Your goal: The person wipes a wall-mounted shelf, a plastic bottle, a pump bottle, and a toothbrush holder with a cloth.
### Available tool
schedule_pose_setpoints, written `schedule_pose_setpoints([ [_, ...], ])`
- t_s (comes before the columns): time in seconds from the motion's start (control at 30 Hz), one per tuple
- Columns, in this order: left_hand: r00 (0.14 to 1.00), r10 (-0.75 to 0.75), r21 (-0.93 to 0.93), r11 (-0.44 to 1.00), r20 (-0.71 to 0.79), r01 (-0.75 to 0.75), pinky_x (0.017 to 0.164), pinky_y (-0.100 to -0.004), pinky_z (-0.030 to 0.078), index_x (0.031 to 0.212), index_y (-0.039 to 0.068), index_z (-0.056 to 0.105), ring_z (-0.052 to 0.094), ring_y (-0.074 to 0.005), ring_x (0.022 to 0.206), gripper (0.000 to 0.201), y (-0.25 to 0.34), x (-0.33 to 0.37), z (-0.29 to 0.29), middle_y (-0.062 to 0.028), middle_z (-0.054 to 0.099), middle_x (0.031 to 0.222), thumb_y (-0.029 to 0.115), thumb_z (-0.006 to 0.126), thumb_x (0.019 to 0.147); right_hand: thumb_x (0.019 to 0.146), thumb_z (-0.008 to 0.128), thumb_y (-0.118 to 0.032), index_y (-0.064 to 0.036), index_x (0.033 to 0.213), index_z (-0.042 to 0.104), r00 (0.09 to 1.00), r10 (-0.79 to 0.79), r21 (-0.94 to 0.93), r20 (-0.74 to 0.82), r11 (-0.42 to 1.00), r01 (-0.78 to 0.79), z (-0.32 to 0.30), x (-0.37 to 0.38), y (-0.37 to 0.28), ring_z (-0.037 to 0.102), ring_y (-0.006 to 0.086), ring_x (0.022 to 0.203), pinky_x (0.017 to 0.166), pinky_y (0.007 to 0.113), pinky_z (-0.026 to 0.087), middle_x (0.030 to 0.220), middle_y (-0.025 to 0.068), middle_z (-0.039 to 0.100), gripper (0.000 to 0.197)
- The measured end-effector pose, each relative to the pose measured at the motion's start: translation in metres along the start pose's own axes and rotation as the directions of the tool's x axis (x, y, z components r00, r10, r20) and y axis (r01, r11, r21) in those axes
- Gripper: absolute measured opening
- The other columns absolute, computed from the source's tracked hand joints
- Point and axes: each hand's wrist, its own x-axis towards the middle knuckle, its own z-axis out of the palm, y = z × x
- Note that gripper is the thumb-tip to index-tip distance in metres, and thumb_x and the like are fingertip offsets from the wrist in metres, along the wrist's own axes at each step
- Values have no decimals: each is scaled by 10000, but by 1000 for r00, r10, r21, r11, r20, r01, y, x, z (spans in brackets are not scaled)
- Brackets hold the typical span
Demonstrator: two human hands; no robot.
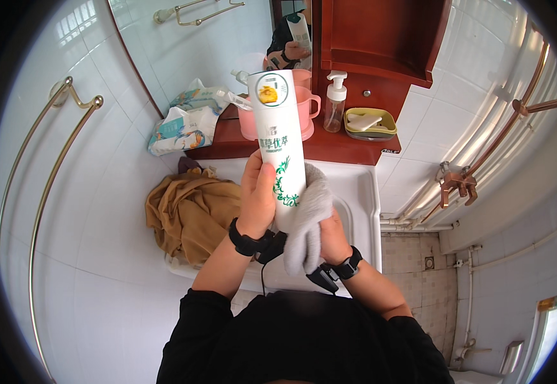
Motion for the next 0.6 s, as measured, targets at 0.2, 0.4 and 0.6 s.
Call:
schedule_pose_setpoints([
  [0.2, 975, 202, 42, 978, 95, -207, 917, -392, 457, 1326, 13, 269, 575, -270, 1040, 618, -6, 6, 7, -161, 493, 1212, 485, 380, 943, 964, 393, -400, -51, 1359, 344, 998, -48, 314, 39, 949, 34, 22, 1, -8, 502, 213, 1156, 991, 351, 402, 1304, 101, 480, 529],
  [0.4, 963, 147, 23, 987, 228, -156, 954, -330, 384, 1329, 20, 285, 475, -180, 1133, 658, 2, 1, 17, -97, 463, 1246, 472, 511, 907, 953, 380, -350, -28, 1285, 407, 925, -358, -345, -131, 891, 296, -16, 1, 5, 571, 185, 1006, 829, 328, 496, 1213, 139, 522, 463],
  [0.6, 982, -191, -22, 981, -8, 191, 851, -336, 461, 1287, 21, 322, 547, -195, 1001, 569, 0, 0, 16, -102, 522, 1122, 343, 582, 896, 916, 470, -191, -2, 1285, 387, 911, -393, -300, -123, 890, 343, -12, -10, 23, 555, 162, 1002, 845, 318, 484, 1156, 92, 532, 422],
])
